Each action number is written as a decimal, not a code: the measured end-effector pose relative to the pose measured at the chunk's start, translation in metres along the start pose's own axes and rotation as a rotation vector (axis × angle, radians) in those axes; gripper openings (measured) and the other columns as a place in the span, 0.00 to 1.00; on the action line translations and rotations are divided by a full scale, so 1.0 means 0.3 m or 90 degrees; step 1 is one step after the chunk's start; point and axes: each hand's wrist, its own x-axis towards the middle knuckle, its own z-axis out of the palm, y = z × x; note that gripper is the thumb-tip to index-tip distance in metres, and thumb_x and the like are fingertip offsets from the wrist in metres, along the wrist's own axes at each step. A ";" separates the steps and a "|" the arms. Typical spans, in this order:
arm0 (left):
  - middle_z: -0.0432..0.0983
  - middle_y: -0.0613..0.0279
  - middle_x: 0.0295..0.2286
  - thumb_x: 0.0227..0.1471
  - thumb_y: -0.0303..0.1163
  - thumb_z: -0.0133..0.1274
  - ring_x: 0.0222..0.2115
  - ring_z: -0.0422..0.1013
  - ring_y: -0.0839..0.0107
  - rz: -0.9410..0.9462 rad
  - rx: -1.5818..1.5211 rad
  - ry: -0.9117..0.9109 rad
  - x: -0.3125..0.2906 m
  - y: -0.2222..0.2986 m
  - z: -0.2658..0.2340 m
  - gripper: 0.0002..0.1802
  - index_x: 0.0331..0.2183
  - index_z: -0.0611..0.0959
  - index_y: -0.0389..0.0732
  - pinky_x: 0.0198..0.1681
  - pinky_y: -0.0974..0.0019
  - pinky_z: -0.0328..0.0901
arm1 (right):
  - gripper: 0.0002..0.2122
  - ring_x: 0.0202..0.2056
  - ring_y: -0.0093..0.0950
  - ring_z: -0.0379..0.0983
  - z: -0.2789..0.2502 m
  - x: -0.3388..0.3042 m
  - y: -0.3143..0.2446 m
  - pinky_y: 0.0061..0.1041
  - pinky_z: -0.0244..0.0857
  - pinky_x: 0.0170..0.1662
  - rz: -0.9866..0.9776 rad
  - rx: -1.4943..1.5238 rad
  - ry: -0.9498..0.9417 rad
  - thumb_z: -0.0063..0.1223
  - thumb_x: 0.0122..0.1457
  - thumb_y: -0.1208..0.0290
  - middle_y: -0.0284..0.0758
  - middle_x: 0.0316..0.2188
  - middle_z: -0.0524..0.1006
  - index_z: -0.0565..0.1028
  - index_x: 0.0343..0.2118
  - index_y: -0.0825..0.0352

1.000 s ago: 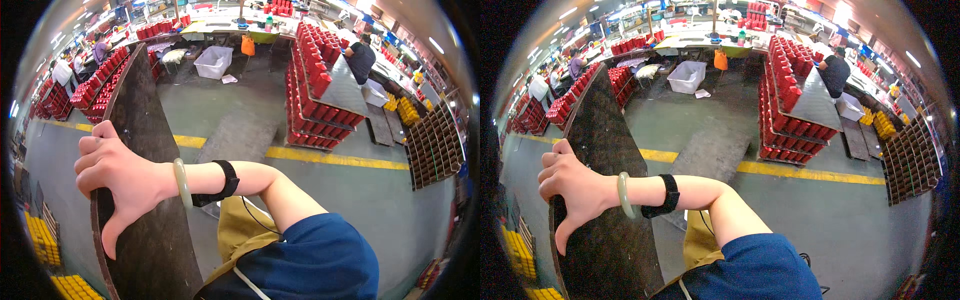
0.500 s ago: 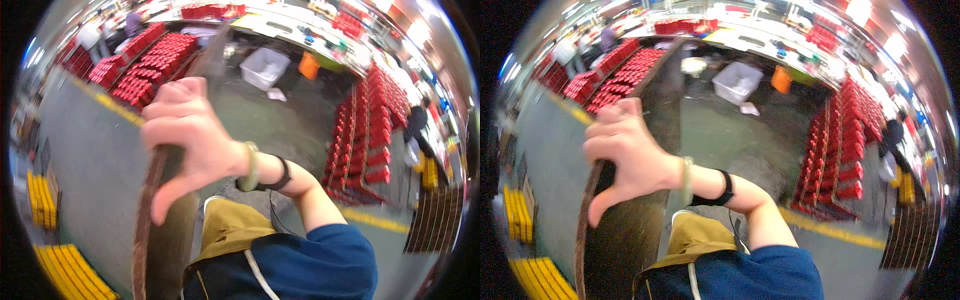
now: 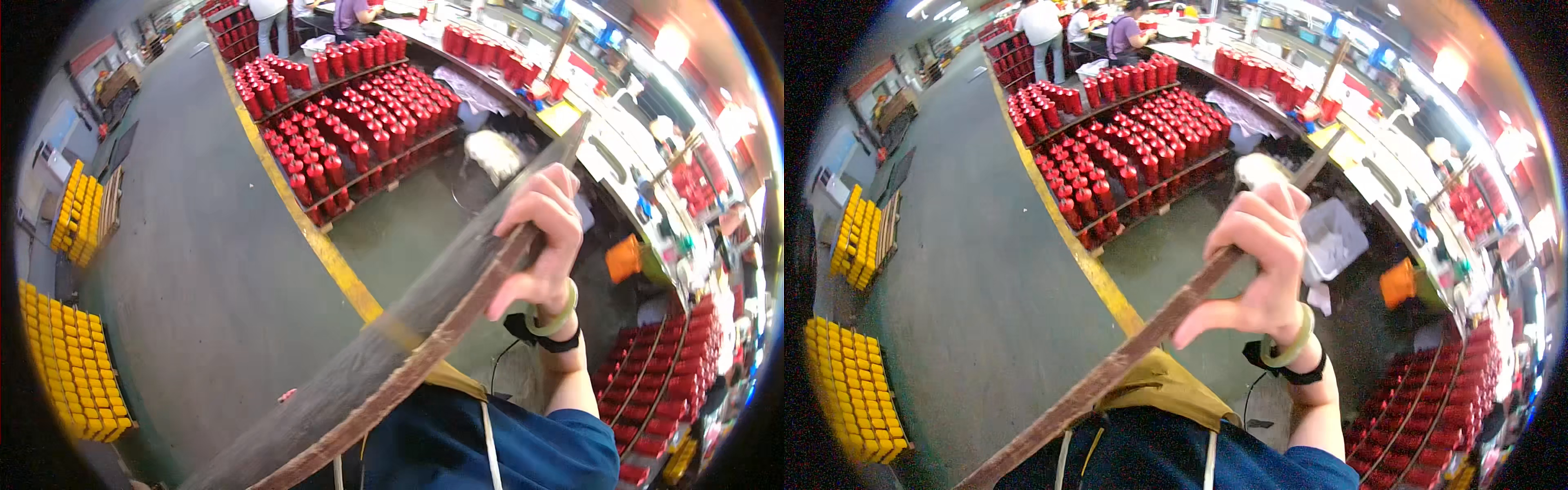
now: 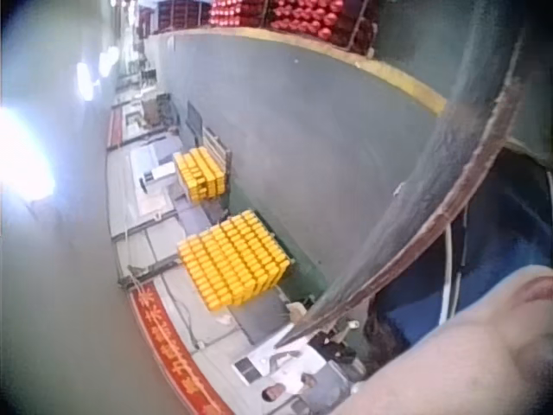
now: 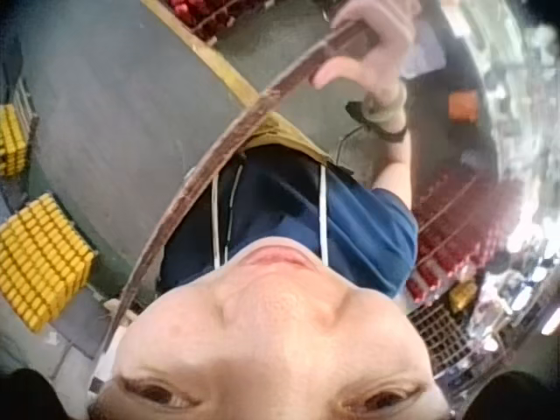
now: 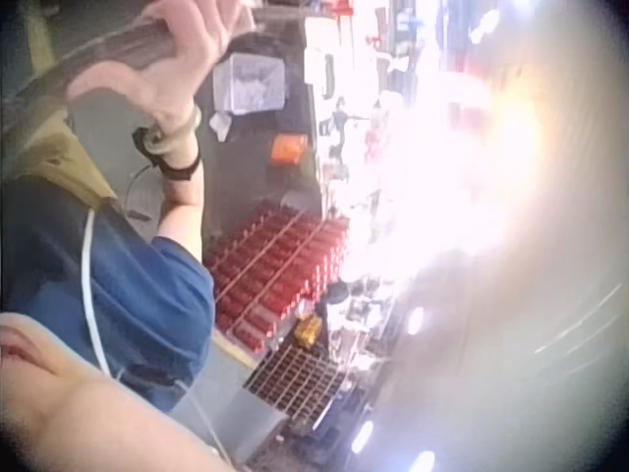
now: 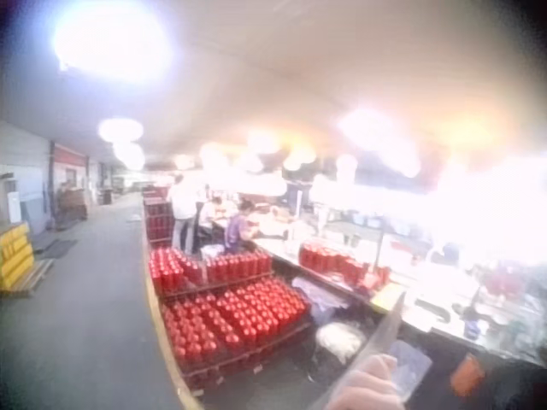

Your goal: Applying and smoothing labels on red liquor bottles on a production line.

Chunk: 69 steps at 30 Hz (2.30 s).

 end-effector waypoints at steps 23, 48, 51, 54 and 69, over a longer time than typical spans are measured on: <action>0.58 0.61 0.66 0.59 0.72 0.15 0.66 0.55 0.54 0.182 -0.478 0.202 0.841 -0.103 1.762 0.50 0.67 0.64 0.49 0.69 0.45 0.47 | 0.19 0.36 0.29 0.70 1.247 1.158 2.423 0.31 0.55 0.52 0.098 0.068 -0.176 0.70 0.46 0.52 0.30 0.27 0.77 0.80 0.28 0.64; 0.62 0.55 0.64 0.65 0.64 0.23 0.65 0.57 0.54 0.088 -0.520 0.442 0.975 -0.135 2.306 0.43 0.63 0.68 0.41 0.70 0.46 0.45 | 0.31 0.50 0.37 0.69 2.647 0.725 3.440 0.38 0.49 0.61 0.268 -0.037 -0.581 0.64 0.46 0.35 0.40 0.40 0.78 0.83 0.40 0.61; 0.59 0.56 0.65 0.66 0.62 0.24 0.66 0.54 0.55 0.134 -0.517 0.375 0.967 -0.070 2.312 0.42 0.65 0.66 0.42 0.71 0.48 0.42 | 0.32 0.48 0.39 0.71 2.618 0.741 3.436 0.39 0.50 0.61 0.278 -0.062 -0.600 0.63 0.46 0.34 0.42 0.39 0.78 0.83 0.40 0.61; 0.59 0.57 0.66 0.66 0.63 0.23 0.67 0.52 0.56 0.115 -0.520 0.366 0.978 -0.041 2.297 0.42 0.64 0.67 0.42 0.71 0.48 0.41 | 0.32 0.48 0.39 0.72 2.593 0.767 3.431 0.39 0.50 0.62 0.281 -0.072 -0.567 0.63 0.45 0.33 0.43 0.39 0.79 0.83 0.40 0.61; 0.58 0.59 0.66 0.64 0.64 0.26 0.67 0.51 0.58 0.048 -0.457 0.368 0.936 -0.082 2.193 0.43 0.64 0.67 0.41 0.71 0.49 0.41 | 0.34 0.48 0.39 0.76 2.618 0.726 3.434 0.40 0.57 0.57 0.232 -0.089 -0.615 0.60 0.44 0.29 0.40 0.37 0.83 0.85 0.38 0.58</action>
